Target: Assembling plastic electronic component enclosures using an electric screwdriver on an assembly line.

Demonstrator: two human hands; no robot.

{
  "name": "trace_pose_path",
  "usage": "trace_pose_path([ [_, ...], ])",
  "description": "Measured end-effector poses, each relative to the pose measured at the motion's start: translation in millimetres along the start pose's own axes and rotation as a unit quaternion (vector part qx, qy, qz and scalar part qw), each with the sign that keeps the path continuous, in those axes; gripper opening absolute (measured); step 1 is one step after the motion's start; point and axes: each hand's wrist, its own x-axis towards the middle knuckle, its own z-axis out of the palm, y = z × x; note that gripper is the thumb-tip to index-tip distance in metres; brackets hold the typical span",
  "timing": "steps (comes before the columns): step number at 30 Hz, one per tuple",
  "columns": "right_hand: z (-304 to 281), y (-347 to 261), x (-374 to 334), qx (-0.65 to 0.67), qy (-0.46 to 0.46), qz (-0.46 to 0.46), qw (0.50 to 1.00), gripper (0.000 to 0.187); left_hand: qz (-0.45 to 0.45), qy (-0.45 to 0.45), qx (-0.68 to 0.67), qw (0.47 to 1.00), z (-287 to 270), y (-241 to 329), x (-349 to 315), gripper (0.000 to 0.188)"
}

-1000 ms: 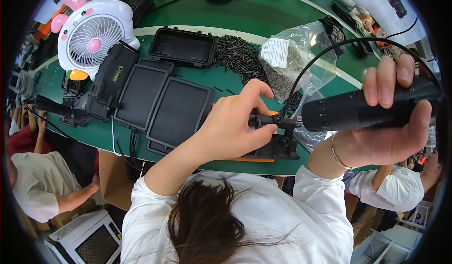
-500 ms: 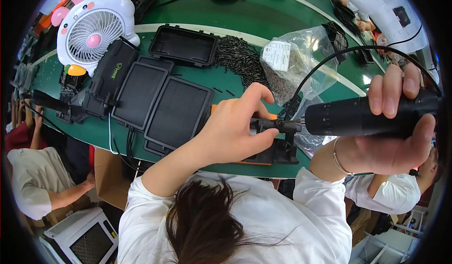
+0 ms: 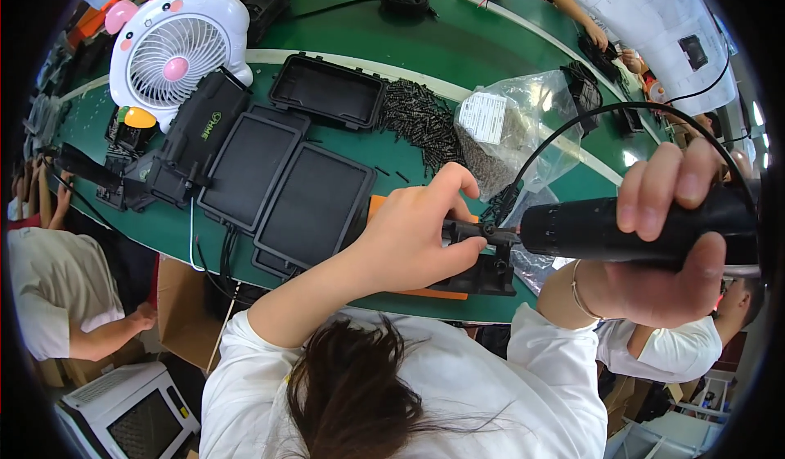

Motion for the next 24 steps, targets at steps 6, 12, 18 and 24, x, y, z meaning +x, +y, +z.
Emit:
trace_pose_path([
  [6, 7.3, 11.7, 6.4, 0.041, -0.037, -0.010, 0.998, 0.050, 0.041, 0.034, 0.006, 0.999, 3.6, -3.6, 2.1, 0.039],
  [12, 19.8, 17.7, 8.2, -0.013, 0.035, 0.026, 0.999, 0.046, 0.053, 0.045, -0.001, 0.998, 6.9, -9.2, 2.0, 0.037],
  [18, 48.9, 15.8, 5.2, -0.106, 0.212, -0.019, 0.971, 0.043, 0.026, 0.029, 0.014, 0.999, 3.5, -3.1, 1.4, 0.037],
  [24, 64.7, 14.5, 10.1, -0.195, 0.303, 0.015, 0.933, 0.032, 0.065, 0.059, 0.027, 0.996, 5.7, -4.3, 2.3, 0.033],
])
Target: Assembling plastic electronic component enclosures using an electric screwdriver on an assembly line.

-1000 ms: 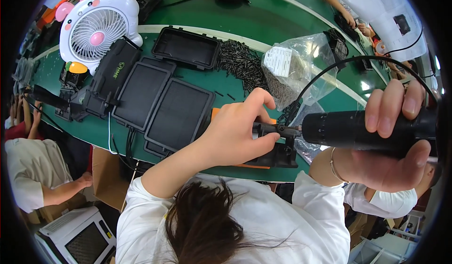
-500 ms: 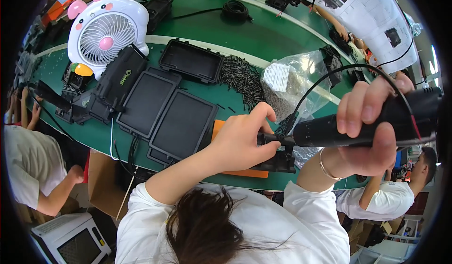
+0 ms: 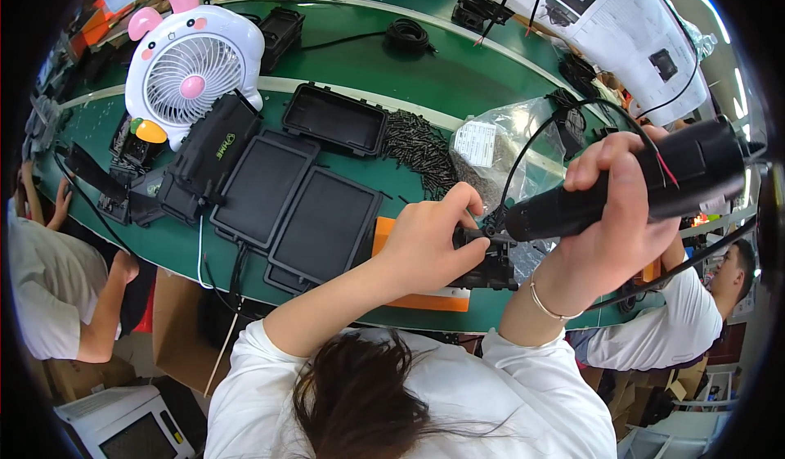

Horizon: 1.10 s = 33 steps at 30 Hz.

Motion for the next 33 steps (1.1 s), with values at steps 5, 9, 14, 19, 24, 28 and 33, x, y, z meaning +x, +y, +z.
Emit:
trace_pose_path([
  [5, 4.7, 4.0, 3.3, -0.045, 0.030, 0.009, 0.998, 0.023, 0.035, 0.027, 0.020, 0.999, 4.0, -2.9, 0.3, 0.030],
  [9, 3.9, 2.9, 7.3, -0.083, 0.062, 0.028, 0.994, 0.020, -0.009, 0.026, 0.011, 1.000, 2.6, 2.8, 0.8, 0.029],
  [14, -17.1, 6.1, 16.7, -0.006, 0.131, 0.040, 0.991, 0.023, -0.004, 0.050, -0.041, 0.998, 4.1, -5.1, 0.1, 0.027],
  [19, -91.5, 0.3, 3.3, 0.044, 0.193, -0.020, 0.980, 0.021, 0.242, 0.228, -0.060, 0.941, 0.3, -31.9, -49.4, 0.035],
  [24, -146.3, 45.3, -18.8, -0.133, 0.173, 0.067, 0.974, 0.020, -0.037, 0.114, -0.111, 0.987, 31.7, -43.7, -73.8, 0.037],
  [28, -178.8, 69.6, -33.7, -0.293, 0.212, -0.027, 0.932, 0.042, -0.031, 0.148, -0.074, 0.986, 42.9, -43.7, -67.4, 0.027],
  [33, -169.0, 49.1, -74.0, -0.348, 0.106, 0.005, 0.932, 0.013, 0.233, 0.112, -0.050, 0.965, 22.4, 10.2, -41.2, 0.022],
])
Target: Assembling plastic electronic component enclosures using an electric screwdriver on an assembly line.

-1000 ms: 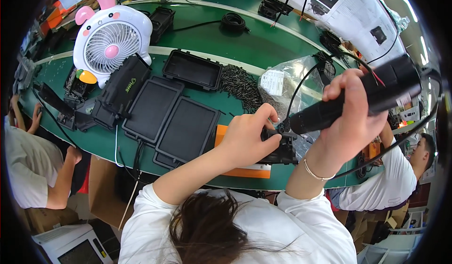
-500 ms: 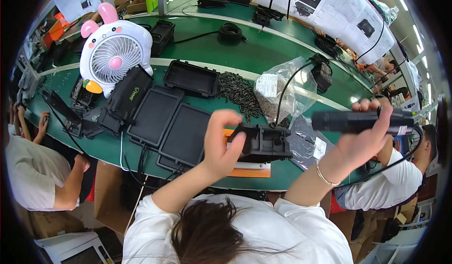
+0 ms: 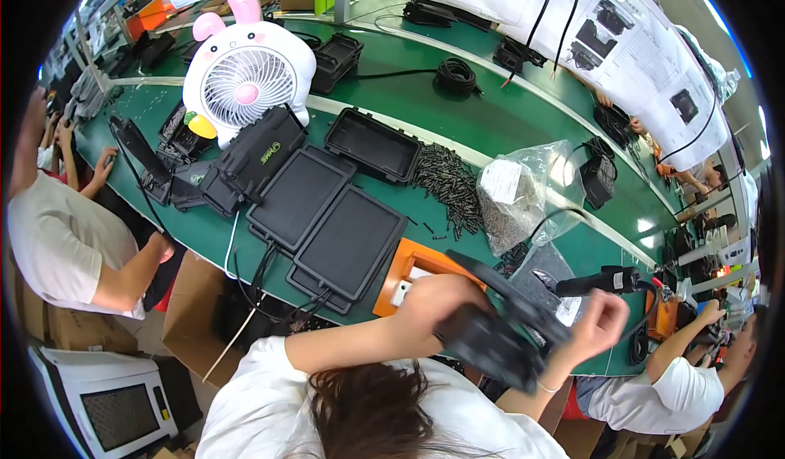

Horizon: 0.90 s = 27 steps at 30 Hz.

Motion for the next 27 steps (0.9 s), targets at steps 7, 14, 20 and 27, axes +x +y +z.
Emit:
trace_pose_path([
  [7, 41.7, -12.1, -19.5, 0.168, -0.453, 0.480, 0.732, 0.026, 0.058, -0.260, 0.090, 0.960, -5.2, 21.5, 26.3, 0.022],
  [14, 18.0, -8.6, 6.7, 0.186, -0.239, 0.138, 0.943, 0.033, -0.086, -0.334, 0.372, 0.861, -90.2, 49.8, 18.1, 0.010],
  [20, 77.7, -3.8, -7.4, 0.274, -0.285, 0.216, 0.893, 0.044, 0.090, -0.148, 0.434, 0.884, -66.1, 66.0, 30.9, 0.016],
  [27, 115.1, -39.7, -75.6, 0.401, -0.535, 0.102, 0.737, 0.050, 0.109, -0.139, 0.304, 0.936, -16.6, 61.6, 35.0, 0.015],
])
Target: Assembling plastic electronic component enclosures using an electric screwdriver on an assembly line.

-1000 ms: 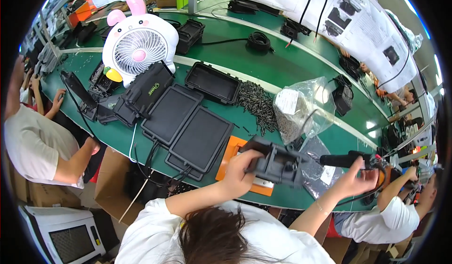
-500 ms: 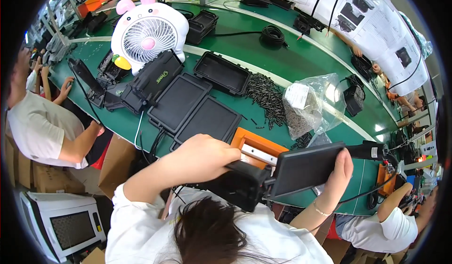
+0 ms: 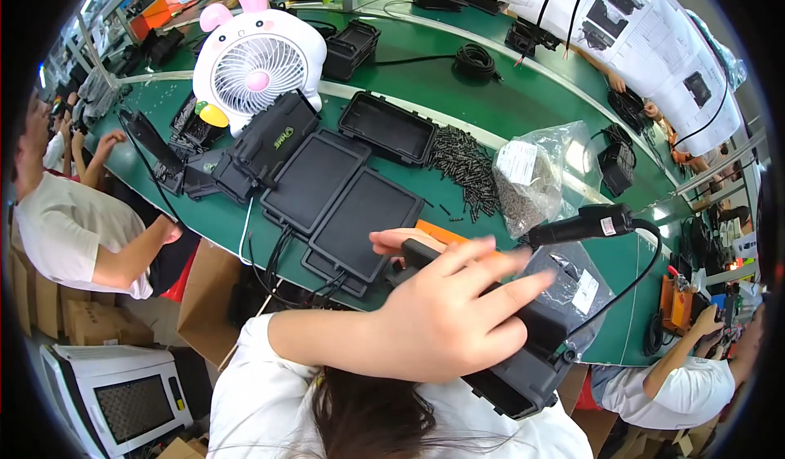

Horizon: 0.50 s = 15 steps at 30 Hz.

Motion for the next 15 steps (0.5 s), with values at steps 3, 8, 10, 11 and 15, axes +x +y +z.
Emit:
trace_pose_path([
  [3, 18.5, 6.8, 0.2, 0.095, 0.000, -0.127, 0.987, 0.051, -0.011, -0.081, 0.002, 0.997, -15.9, -10.1, -5.3, 0.013],
  [8, -37.5, -51.5, 23.6, 0.262, -0.075, 0.062, 0.960, 0.081, -0.148, -0.059, 0.189, 0.969, -35.9, -64.9, -22.3, 0.026],
  [10, -25.2, -55.8, 40.8, -0.081, -0.065, 0.035, 0.994, 0.082, -0.204, -0.097, 0.204, 0.953, -34.3, -81.1, -20.6, 0.032],
  [11, -18.7, -50.4, 50.8, -0.143, 0.010, 0.090, 0.986, 0.075, -0.212, -0.089, 0.198, 0.953, -31.4, -90.1, -18.1, 0.034],
  [15, -61.3, -8.7, 120.3, -0.030, 0.179, 0.198, 0.963, 0.055, -0.187, 0.059, 0.269, 0.943, -55.9, -98.3, -27.1, 0.033],
])
